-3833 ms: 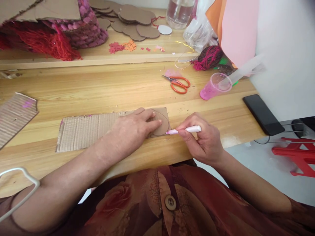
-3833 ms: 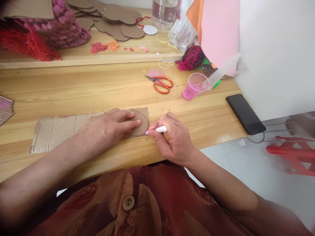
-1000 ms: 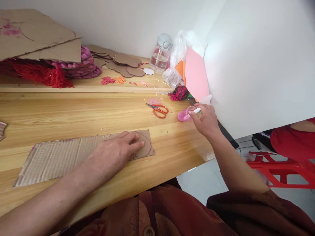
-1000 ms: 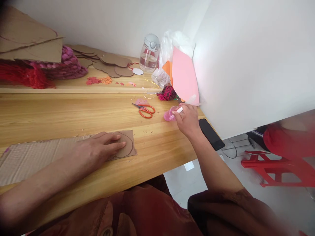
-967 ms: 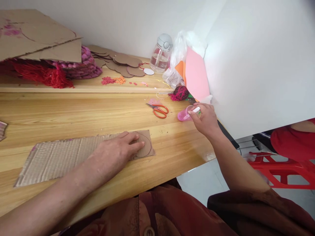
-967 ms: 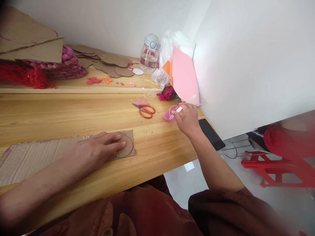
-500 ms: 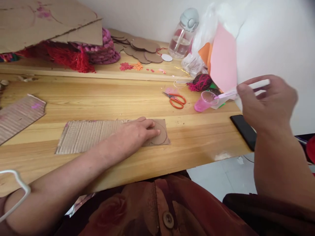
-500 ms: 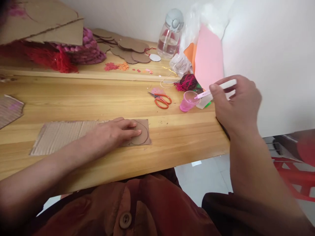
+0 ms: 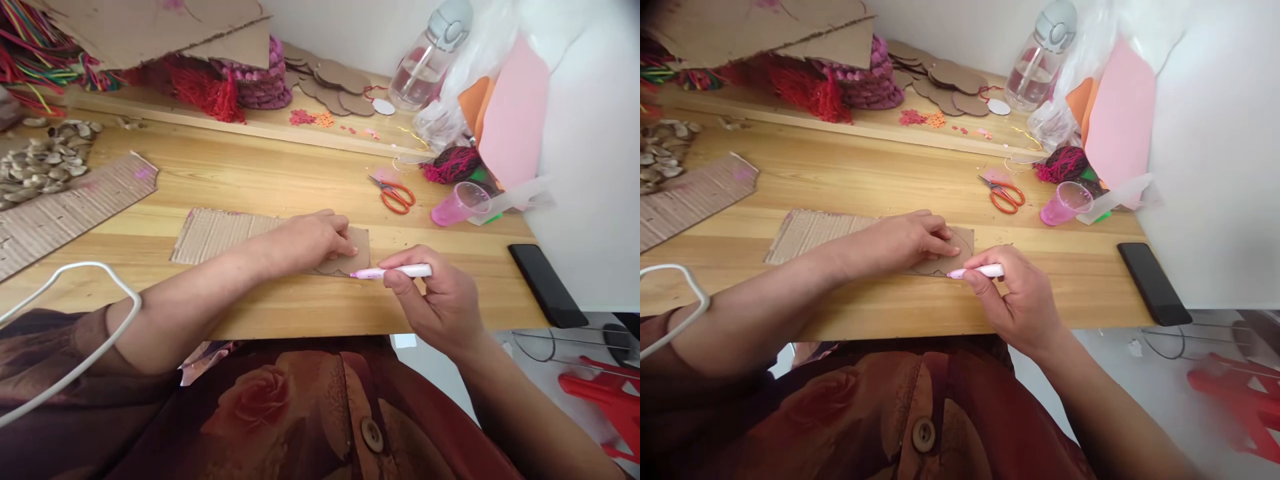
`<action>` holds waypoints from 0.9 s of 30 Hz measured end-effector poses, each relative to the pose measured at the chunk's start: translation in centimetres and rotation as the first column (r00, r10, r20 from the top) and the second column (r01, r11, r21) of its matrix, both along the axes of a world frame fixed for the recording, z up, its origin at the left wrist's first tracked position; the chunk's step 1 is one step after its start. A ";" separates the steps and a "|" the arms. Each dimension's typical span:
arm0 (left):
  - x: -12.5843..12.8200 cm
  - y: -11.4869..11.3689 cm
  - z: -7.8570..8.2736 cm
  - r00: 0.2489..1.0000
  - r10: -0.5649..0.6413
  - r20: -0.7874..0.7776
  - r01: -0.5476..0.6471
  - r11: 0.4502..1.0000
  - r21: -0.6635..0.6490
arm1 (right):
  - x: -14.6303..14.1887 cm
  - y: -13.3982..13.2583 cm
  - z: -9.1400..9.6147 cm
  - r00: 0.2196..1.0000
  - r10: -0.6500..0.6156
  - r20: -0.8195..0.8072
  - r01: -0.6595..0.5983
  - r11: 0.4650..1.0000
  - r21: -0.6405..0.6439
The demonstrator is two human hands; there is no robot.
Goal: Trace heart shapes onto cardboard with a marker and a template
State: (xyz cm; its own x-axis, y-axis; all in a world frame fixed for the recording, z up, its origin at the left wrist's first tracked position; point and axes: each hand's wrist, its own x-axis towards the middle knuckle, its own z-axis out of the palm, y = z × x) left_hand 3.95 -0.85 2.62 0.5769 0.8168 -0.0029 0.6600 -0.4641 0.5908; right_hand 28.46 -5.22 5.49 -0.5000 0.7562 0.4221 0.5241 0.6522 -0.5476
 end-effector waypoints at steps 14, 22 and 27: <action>0.1 0.2 0.5 0.991 -0.066 -0.117 0.068 0.998 0.016 | -2.1 -0.5 -1.3 0.995 0.065 0.070 -0.076 0.983 0.169; 0.1 0.3 0.2 0.990 -0.078 -0.120 0.085 0.995 0.059 | -2.4 -0.6 -1.7 0.989 0.079 0.123 -0.103 0.973 0.204; -0.3 0.6 -0.5 0.994 -0.095 -0.046 0.099 0.991 0.093 | -3.2 -1.3 -1.9 0.991 0.087 0.105 -0.105 0.978 0.182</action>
State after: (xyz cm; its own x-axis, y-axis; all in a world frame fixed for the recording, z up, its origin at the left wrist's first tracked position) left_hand 3.69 -0.22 2.15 0.6544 0.7547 0.0465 0.6321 -0.5797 0.5142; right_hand 25.29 -6.54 3.57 -0.6117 0.6147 0.4979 0.4980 0.7883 -0.3614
